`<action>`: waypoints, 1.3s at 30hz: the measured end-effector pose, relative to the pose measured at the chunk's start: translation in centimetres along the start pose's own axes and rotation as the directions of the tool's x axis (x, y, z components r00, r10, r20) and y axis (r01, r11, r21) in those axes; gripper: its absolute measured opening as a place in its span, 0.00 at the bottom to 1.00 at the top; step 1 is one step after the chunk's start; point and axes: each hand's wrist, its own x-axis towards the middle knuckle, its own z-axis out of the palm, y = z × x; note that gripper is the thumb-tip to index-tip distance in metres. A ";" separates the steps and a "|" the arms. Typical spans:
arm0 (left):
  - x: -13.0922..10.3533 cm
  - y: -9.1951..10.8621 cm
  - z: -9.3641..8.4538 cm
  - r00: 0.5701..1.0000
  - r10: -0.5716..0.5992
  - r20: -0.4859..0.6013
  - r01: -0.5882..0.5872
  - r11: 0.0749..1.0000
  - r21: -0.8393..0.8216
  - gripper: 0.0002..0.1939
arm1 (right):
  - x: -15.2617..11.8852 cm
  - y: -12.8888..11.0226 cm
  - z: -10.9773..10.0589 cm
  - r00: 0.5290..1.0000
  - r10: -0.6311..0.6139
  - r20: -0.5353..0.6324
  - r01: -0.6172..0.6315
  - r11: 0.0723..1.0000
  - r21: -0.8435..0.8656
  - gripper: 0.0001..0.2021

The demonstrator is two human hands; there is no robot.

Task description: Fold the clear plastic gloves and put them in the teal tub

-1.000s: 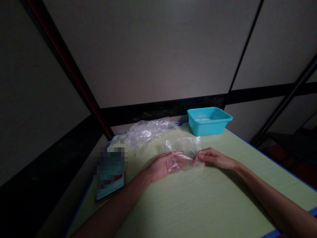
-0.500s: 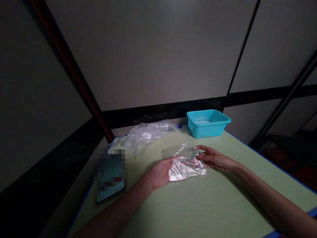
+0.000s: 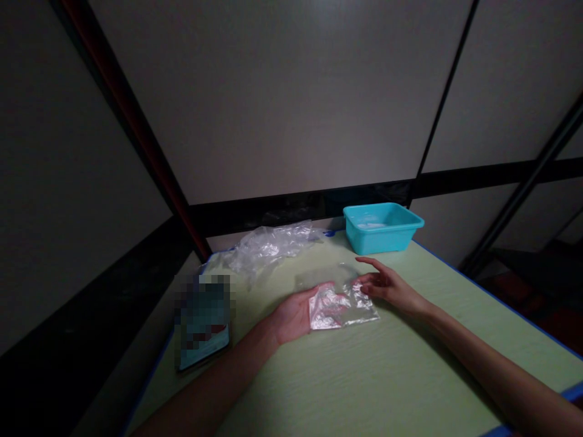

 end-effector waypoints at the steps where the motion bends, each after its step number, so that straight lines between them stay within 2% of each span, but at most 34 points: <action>1: -0.1 0.0 0.1 1.000 0.005 0.000 -0.005 1.000 0.004 0.16 | 0.0 0.0 0.0 1.000 -0.002 0.005 0.002 1.000 -0.014 0.33; 5: 0.0 0.1 0.2 0.999 0.038 -0.026 -0.036 0.998 0.052 0.14 | 0.1 0.2 0.1 1.000 -0.009 0.023 0.010 0.998 -0.060 0.32; 7: 0.1 0.2 0.2 0.991 0.100 -0.091 -0.092 0.991 0.095 0.13 | 0.0 0.2 0.2 1.000 -0.010 0.028 0.012 0.997 -0.071 0.32; 9: 0.3 0.3 0.2 0.959 0.203 -0.200 -0.172 0.972 0.160 0.13 | -0.1 0.2 0.2 0.999 -0.009 0.037 0.012 0.997 -0.082 0.32; 11: 0.6 0.5 0.1 0.897 0.323 -0.302 -0.247 0.932 0.264 0.14 | -0.1 0.1 0.3 0.999 -0.015 0.045 0.020 0.995 -0.099 0.31; 13: 0.7 0.7 -0.2 0.817 0.452 -0.357 -0.294 0.861 0.416 0.19 | 0.0 0.2 0.3 0.998 -0.033 0.050 0.040 0.991 -0.130 0.30; 16: 0.9 1.1 -1.1 0.682 0.633 -0.367 -0.301 0.700 0.648 0.26 | 0.1 0.4 0.3 0.996 -0.074 0.044 0.081 0.978 -0.191 0.28; 18: 1.0 1.2 -1.8 0.601 0.708 -0.370 -0.274 0.618 0.737 0.28 | 0.1 0.6 0.2 0.994 -0.102 0.028 0.106 0.967 -0.232 0.26; 21: 1.2 1.1 -2.6 0.536 0.752 -0.383 -0.238 0.570 0.786 0.30 | 0.1 0.8 0.2 0.992 -0.124 -0.006 0.116 0.946 -0.303 0.24; 25: 1.4 0.9 -3.0 0.483 0.801 -0.353 -0.188 0.489 0.852 0.32 | 0.1 0.8 0.4 0.990 -0.132 -0.049 0.103 0.915 -0.391 0.21; 27: 1.4 0.8 -3.1 0.469 0.817 -0.336 -0.158 0.452 0.878 0.33 | 0.1 0.8 0.5 0.989 -0.139 -0.058 0.102 0.903 -0.418 0.20; 33: 1.3 0.5 -3.3 0.487 0.833 -0.262 -0.129 0.366 0.922 0.35 | 0.0 1.0 0.7 0.989 -0.143 -0.047 0.102 0.868 -0.486 0.18; 39: 1.2 0.4 -3.3 0.480 0.850 -0.219 -0.067 0.284 0.956 0.35 | 0.0 0.9 0.5 0.989 -0.134 -0.055 0.090 0.868 -0.489 0.18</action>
